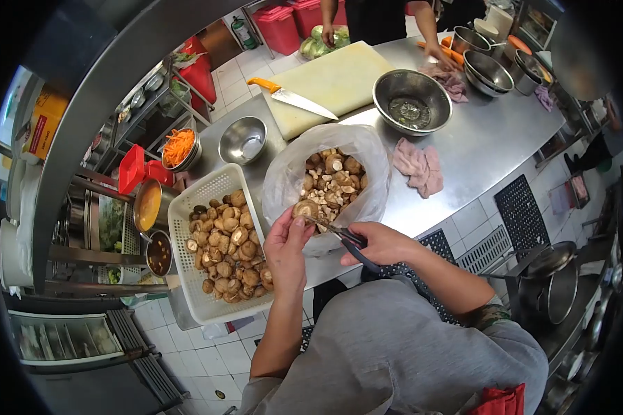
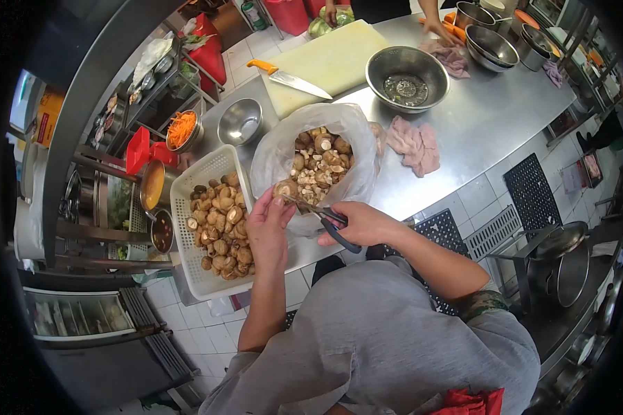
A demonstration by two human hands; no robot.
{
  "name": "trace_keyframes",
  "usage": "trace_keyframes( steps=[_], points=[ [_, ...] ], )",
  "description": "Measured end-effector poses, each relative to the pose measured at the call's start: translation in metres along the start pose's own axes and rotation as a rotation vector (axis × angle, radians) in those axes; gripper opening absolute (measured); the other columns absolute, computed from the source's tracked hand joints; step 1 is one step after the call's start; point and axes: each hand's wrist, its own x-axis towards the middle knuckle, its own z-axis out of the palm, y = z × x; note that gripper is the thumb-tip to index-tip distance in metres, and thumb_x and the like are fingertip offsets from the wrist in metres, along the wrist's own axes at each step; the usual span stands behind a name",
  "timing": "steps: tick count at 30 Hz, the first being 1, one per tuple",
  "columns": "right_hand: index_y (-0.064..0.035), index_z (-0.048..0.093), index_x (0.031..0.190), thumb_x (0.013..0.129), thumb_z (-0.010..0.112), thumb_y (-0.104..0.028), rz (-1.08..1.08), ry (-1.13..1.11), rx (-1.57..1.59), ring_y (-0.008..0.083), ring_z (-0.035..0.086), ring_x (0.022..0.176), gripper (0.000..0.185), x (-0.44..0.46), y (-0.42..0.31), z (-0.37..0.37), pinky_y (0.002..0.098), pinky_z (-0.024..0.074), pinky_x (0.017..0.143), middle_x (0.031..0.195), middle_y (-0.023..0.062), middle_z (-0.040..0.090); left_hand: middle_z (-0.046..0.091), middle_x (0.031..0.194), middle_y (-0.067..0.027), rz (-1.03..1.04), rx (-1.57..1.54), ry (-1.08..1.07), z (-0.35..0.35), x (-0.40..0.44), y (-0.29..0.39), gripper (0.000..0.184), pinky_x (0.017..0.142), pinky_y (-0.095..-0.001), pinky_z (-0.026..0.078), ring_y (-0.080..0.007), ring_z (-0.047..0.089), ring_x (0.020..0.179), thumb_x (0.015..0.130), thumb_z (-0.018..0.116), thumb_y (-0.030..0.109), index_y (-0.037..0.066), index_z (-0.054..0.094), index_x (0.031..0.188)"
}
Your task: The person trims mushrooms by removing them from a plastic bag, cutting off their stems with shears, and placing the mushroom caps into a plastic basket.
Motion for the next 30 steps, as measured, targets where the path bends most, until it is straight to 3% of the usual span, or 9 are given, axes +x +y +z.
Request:
trace_keyframes(
  steps=[4, 13, 17, 20, 23, 26, 28, 30],
  points=[
    [-0.0029, 0.058, 0.079, 0.077, 0.087, -0.052, 0.022, 0.047, 0.101, 0.016, 0.052, 0.067, 0.057, 0.0, 0.001, 0.006, 0.0328, 0.0429, 0.062, 0.071, 0.0037, 0.055, 0.067, 0.122, -0.0126, 0.022, 0.003, -0.012, 0.003, -0.005, 0.003, 0.035, 0.09, -0.0298, 0.059, -0.0161, 0.067, 0.106, 0.104, 0.058, 0.007, -0.005, 0.055, 0.136],
    [0.0, 0.058, 0.07, 0.075, 0.089, -0.047, -0.058, 0.157, -0.13, 0.0174, 0.046, 0.055, 0.057, -0.002, 0.004, 0.008, 0.0351, 0.0404, 0.055, 0.058, 0.0062, 0.051, 0.068, 0.121, -0.0106, 0.009, -0.141, 0.024, -0.007, -0.007, -0.004, 0.035, 0.087, -0.0282, 0.059, -0.016, 0.069, 0.101, 0.104, 0.058, 0.009, -0.004, 0.056, 0.136],
    [-0.0021, 0.061, 0.072, 0.082, 0.088, -0.029, -0.07, 0.075, -0.169, 0.006, 0.043, 0.059, 0.04, -0.01, 0.009, 0.004, 0.0274, 0.0367, 0.053, 0.06, -0.0043, 0.05, 0.068, 0.119, -0.0093, 0.113, -0.042, 0.147, -0.046, 0.001, 0.005, 0.034, 0.082, -0.0275, 0.059, -0.0157, 0.069, 0.097, 0.104, 0.06, 0.012, -0.002, 0.058, 0.135],
    [-0.0017, 0.063, 0.076, 0.08, 0.087, -0.04, 0.009, 0.093, -0.016, 0.011, 0.045, 0.057, 0.045, -0.022, 0.029, -0.007, 0.0319, 0.0389, 0.053, 0.059, 0.0006, 0.051, 0.067, 0.119, -0.0138, 0.239, 0.309, 0.448, -0.098, 0.005, 0.034, 0.039, 0.088, -0.0311, 0.056, -0.0211, 0.066, 0.102, 0.1, 0.066, 0.015, -0.005, 0.06, 0.133],
    [-0.0033, 0.065, 0.078, 0.085, 0.084, -0.036, 0.109, 0.13, 0.155, 0.0065, 0.048, 0.057, 0.039, -0.033, 0.051, -0.019, 0.0261, 0.0383, 0.052, 0.061, -0.0035, 0.054, 0.067, 0.117, -0.0162, 0.705, 1.31, 0.682, -0.129, 0.019, 0.027, 0.041, 0.093, -0.0371, 0.053, -0.0304, 0.065, 0.107, 0.096, 0.07, 0.015, -0.004, 0.061, 0.13],
    [-0.0032, 0.065, 0.08, 0.088, 0.083, -0.033, 0.137, 0.189, 0.244, 0.005, 0.049, 0.057, 0.036, -0.039, 0.048, -0.025, 0.0236, 0.0376, 0.051, 0.063, -0.0045, 0.056, 0.066, 0.116, -0.0172, 0.591, 0.919, 0.067, -0.074, 0.044, 0.016, 0.043, 0.097, -0.0416, 0.05, -0.0366, 0.062, 0.109, 0.091, 0.074, 0.017, -0.002, 0.062, 0.128],
    [-0.0031, 0.065, 0.08, 0.088, 0.083, -0.033, 0.127, 0.207, 0.221, 0.0051, 0.049, 0.057, 0.035, -0.038, 0.04, -0.025, 0.0237, 0.0376, 0.051, 0.064, -0.0049, 0.056, 0.067, 0.118, -0.0154, 0.59, 0.907, -0.202, -0.006, 0.055, 0.007, 0.038, 0.094, -0.0408, 0.051, -0.0344, 0.064, 0.107, 0.09, 0.075, 0.018, 0.001, 0.066, 0.123],
    [-0.0026, 0.065, 0.082, 0.088, 0.082, -0.03, 0.104, 0.22, 0.198, 0.0049, 0.048, 0.058, 0.033, -0.04, 0.033, -0.021, 0.0234, 0.0381, 0.052, 0.065, -0.0051, 0.056, 0.068, 0.116, -0.018, 0.634, 1.001, -0.274, 0.04, 0.072, -0.016, 0.036, 0.091, -0.0408, 0.052, -0.0343, 0.066, 0.105, 0.089, 0.076, 0.021, 0.0, 0.067, 0.117]
  ],
)
